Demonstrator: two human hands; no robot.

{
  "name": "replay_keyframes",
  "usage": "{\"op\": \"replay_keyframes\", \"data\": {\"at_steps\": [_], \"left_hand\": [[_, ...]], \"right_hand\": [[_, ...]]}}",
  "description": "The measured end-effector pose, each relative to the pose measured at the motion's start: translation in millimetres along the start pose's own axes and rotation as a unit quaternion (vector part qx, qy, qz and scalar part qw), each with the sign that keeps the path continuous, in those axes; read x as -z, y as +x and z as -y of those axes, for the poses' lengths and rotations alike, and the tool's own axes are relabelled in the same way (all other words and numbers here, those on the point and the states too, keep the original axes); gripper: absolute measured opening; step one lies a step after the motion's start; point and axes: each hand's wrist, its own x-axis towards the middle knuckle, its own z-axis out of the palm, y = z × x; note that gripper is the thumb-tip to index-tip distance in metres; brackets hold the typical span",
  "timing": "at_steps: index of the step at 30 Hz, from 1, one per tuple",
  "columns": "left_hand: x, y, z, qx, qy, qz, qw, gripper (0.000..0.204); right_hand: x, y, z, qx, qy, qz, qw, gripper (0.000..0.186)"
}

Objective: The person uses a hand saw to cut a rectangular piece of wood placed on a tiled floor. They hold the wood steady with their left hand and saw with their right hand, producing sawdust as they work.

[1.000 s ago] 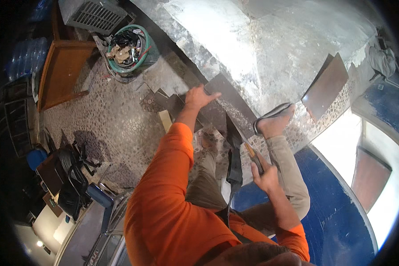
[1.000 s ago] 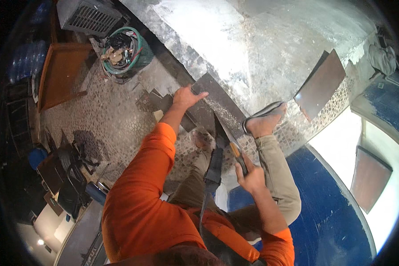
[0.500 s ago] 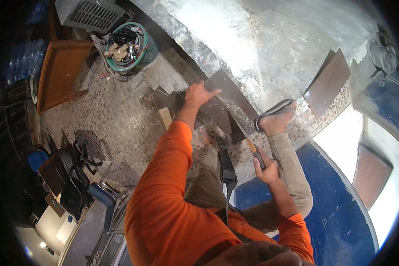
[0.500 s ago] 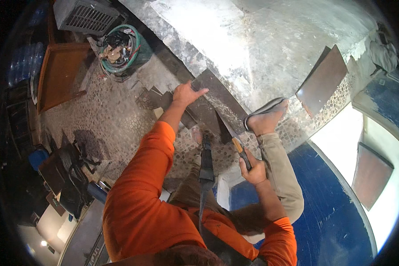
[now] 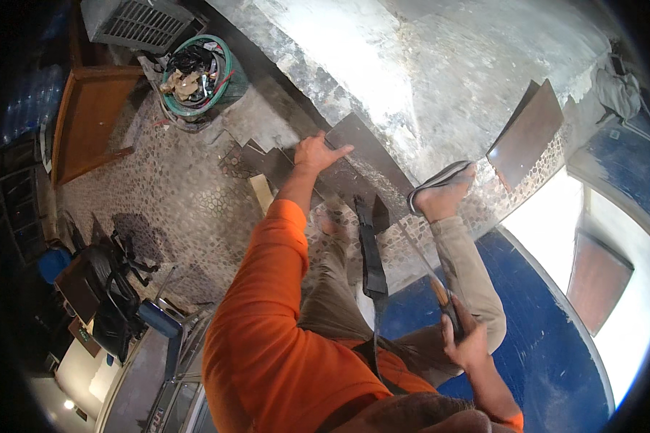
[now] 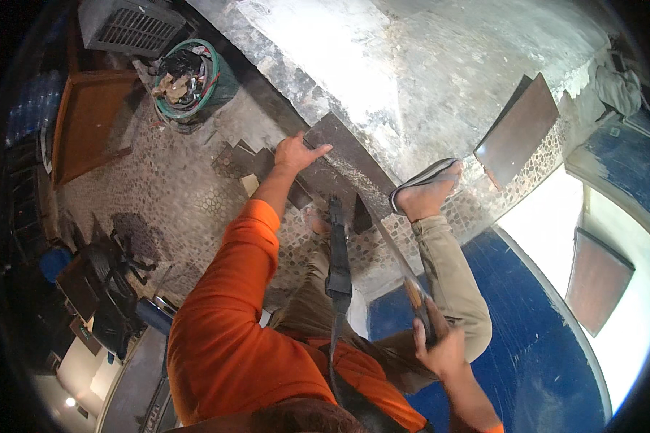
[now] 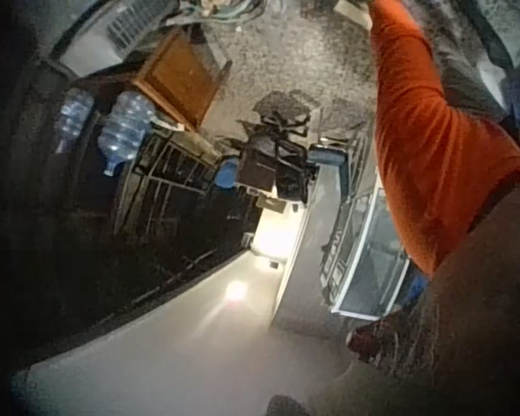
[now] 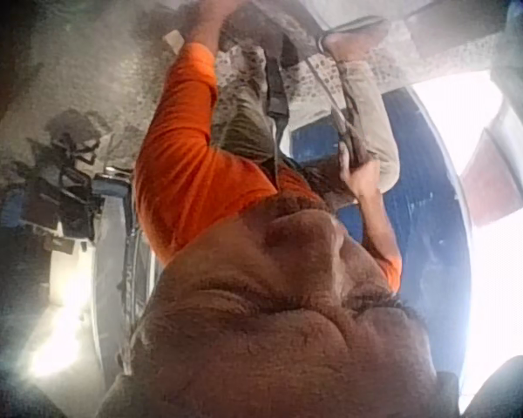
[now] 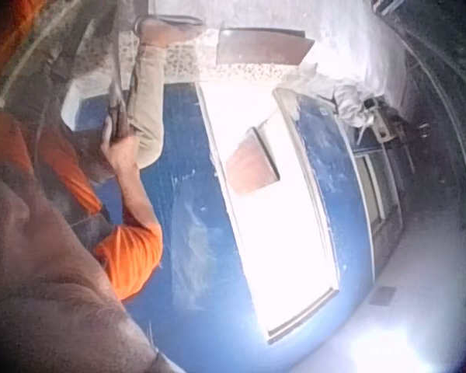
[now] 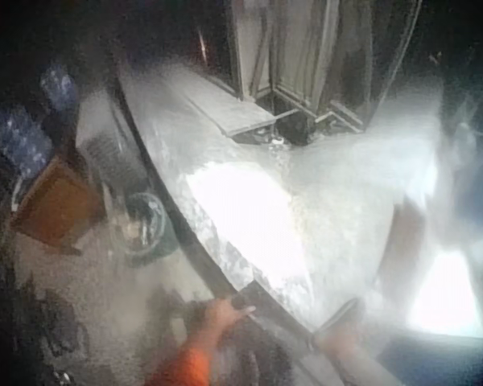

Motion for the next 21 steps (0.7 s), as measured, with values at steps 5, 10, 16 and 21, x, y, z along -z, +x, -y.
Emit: {"op": "replay_keyframes", "data": {"at_steps": [5,10,16,21], "left_hand": [[0.7,7.8,-2.9,-0.004,-0.01,-0.019,1.0,0.12],[-8.8,1.8,-5.2,-0.007,-0.009,-0.033,0.999,0.116],[1.4,1.8,3.0,0.01,-0.007,-0.001,1.0,0.12],[-4.5,2.9,2.9,-0.005,-0.014,-0.006,1.0,0.12]], "right_hand": [[-96.6,136.9,-33.8,0.154,-0.043,-0.035,0.986,0.05],[-115.2,120.4,-80.9,0.199,0.06,-0.071,0.976,0.051],[-61.8,79.9,14.4,0.056,-0.05,-0.008,0.997,0.048],[11.0,-6.1,28.1,0.016,-0.034,-0.007,0.999,0.049]]}}
